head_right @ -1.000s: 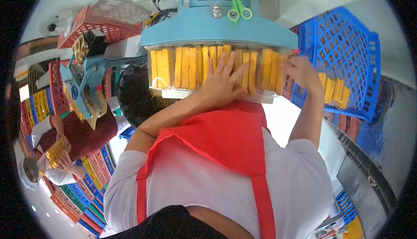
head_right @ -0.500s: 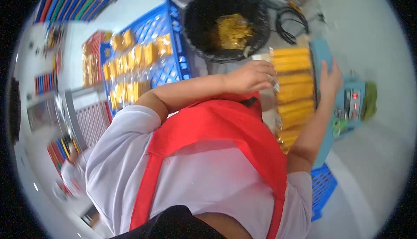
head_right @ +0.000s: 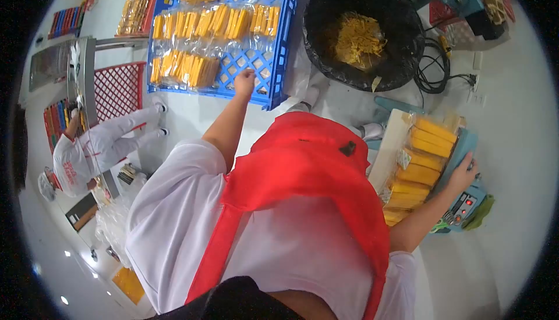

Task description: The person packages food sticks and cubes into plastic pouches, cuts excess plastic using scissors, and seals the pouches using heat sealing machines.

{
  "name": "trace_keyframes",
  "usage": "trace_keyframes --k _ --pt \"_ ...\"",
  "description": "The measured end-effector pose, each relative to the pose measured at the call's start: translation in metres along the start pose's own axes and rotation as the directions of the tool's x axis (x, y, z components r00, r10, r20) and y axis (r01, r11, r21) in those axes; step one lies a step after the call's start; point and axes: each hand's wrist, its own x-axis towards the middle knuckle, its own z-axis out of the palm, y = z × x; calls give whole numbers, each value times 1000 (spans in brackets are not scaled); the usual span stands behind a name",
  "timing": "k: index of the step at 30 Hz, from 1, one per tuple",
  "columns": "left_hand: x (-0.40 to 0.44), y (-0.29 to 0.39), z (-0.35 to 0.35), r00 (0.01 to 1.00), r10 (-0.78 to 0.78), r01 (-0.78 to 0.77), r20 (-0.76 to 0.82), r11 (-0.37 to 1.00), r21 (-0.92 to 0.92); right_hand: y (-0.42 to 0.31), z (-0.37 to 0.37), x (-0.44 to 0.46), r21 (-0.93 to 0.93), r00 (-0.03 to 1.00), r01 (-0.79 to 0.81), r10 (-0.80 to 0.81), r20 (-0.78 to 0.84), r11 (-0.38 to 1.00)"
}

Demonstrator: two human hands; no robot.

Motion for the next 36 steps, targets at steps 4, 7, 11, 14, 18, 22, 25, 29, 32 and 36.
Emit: trace_keyframes --k 4,7,11,14,18,22,25,29,32,36 --pt "11 -25 -9 952 -306 302 0 940 158 -7 -1 -1 -65 1000 -30 30 1 997" --pt "15 -29 -20 920 -367 322 137 908 268 -2 2 1 -136 999 4 -10 -42 991" --pt "25 -51 -25 887 -405 244 221 818 521 -19 3 -8 -164 997 -22 8 -83 986" --pt "35 -63 -46 899 -431 319 71 759 567 -25 3 -14 -171 996 0 -15 -85 985" --pt "46 -46 -97 827 -543 499 -142 595 630 -13 5 -6 -166 995 16 -32 -96 986" --pt "52 -49 -124 872 -434 448 -228 517 729 -15 5 -6 -154 992 3 -23 -123 988" --pt "76 -86 -127 959 -221 268 -175 522 809 -24 2 -11 -107 998 14 -21 -66 994" --pt "114 -88 -117 962 -134 258 -236 720 644 -18 3 -8 -11 999 -6 6 -52 1000" --pt "128 -70 -112 951 -107 289 -290 645 708 -9 2 -2 60 998 -55 56 -10 997" --pt "143 -76 -112 961 -172 275 -215 620 735 -1 0 5 10 1000 -22 22 -12 1000"
